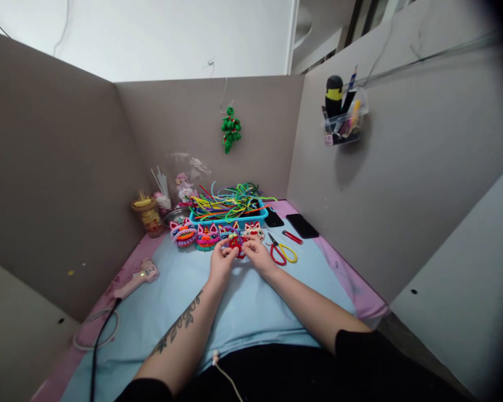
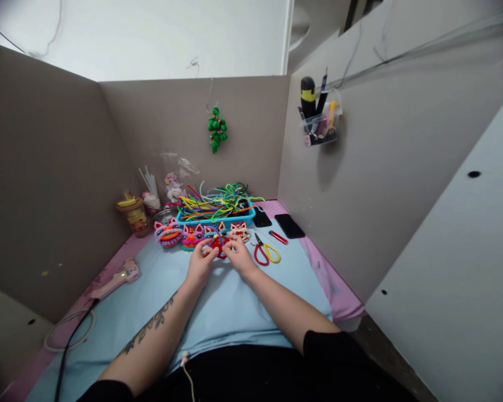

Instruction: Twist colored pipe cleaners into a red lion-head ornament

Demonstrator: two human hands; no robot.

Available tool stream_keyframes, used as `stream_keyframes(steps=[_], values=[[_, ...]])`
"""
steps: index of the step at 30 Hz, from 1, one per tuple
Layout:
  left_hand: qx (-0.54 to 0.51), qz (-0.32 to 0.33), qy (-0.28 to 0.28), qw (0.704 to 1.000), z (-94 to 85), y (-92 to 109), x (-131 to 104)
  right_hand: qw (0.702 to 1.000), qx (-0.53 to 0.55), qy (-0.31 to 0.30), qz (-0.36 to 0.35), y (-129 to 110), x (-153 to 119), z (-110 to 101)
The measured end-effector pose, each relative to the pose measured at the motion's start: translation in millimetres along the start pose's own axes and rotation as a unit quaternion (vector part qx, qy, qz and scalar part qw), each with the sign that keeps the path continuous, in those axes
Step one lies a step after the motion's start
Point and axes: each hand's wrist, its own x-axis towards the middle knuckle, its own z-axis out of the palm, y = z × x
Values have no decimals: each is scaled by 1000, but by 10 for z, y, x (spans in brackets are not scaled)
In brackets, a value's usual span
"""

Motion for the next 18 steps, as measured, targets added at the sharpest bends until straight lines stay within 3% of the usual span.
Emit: stream_keyframes(steps=[10, 14, 18], values=[[-15, -18, -12, 1000, -18, 40, -1, 997, -58, 38, -35, -103, -7, -38], [-32, -18, 14, 999, -42, 51, 28, 990, -69, 96, -76, -172, -31, -87], [-38, -5, 26, 999, -41, 48, 41, 987, -86, 91, -101, -263, -79, -62]])
